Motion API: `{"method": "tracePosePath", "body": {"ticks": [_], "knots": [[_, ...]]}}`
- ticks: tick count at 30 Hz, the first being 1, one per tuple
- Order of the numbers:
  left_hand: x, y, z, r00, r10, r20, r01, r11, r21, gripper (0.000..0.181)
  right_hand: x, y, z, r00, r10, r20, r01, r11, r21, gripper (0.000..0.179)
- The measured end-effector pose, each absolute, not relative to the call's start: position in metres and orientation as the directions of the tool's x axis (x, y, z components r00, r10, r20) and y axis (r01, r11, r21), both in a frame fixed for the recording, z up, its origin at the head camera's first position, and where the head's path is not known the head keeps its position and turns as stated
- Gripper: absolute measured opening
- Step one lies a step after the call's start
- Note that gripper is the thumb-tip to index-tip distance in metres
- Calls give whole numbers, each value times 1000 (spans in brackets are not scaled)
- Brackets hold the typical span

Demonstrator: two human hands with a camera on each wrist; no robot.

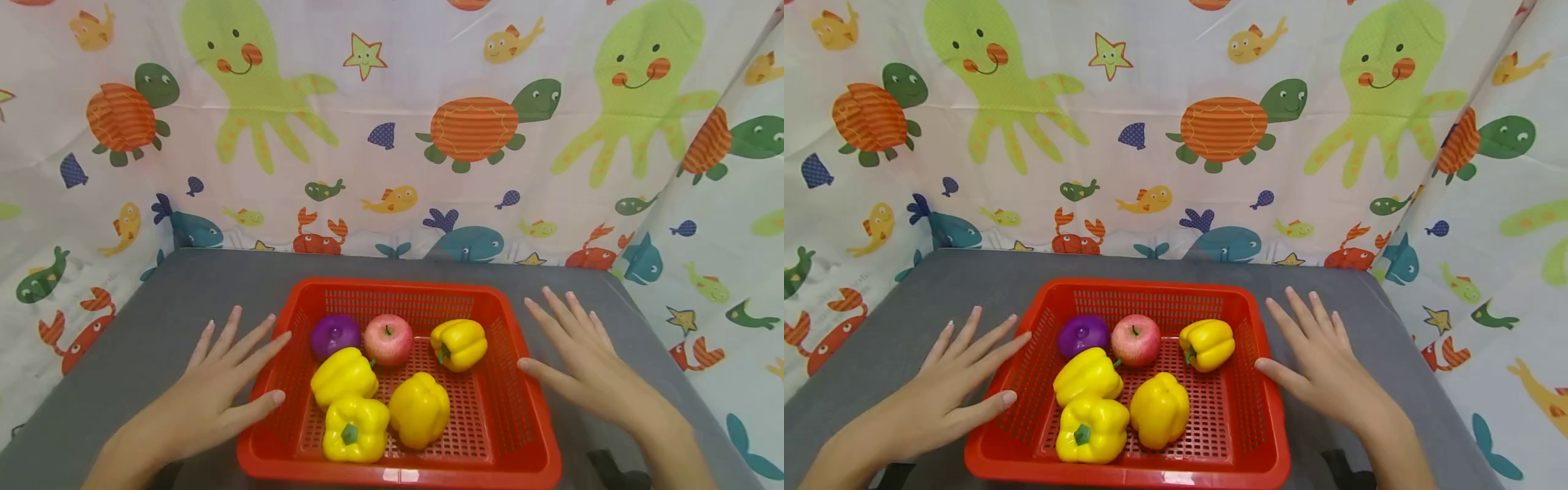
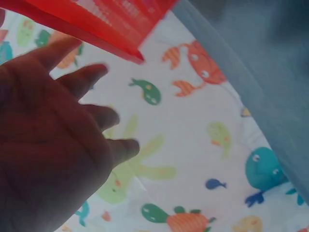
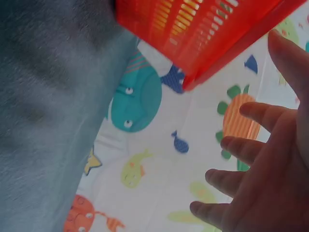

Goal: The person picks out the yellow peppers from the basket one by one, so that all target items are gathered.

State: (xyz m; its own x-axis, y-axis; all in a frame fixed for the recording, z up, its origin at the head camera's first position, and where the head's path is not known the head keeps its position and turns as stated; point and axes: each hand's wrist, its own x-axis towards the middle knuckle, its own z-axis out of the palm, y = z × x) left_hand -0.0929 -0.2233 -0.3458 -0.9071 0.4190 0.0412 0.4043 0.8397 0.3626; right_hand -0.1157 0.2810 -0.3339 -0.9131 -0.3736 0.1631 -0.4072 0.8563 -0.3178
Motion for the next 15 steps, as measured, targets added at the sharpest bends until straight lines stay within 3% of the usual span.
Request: {"method": "tracePosePath", "body": {"ticks": [8, 15], "knots": [[-73, -199, -342, -806, 590, 39, 561, 743, 364, 54, -124, 254, -336, -813, -532, 238, -579, 782, -230, 80], [-63, -181, -338, -700, 711, 66, 668, 620, 412, 36, -134, 230, -348, -756, -585, 295, -652, 715, -252, 73]]}}
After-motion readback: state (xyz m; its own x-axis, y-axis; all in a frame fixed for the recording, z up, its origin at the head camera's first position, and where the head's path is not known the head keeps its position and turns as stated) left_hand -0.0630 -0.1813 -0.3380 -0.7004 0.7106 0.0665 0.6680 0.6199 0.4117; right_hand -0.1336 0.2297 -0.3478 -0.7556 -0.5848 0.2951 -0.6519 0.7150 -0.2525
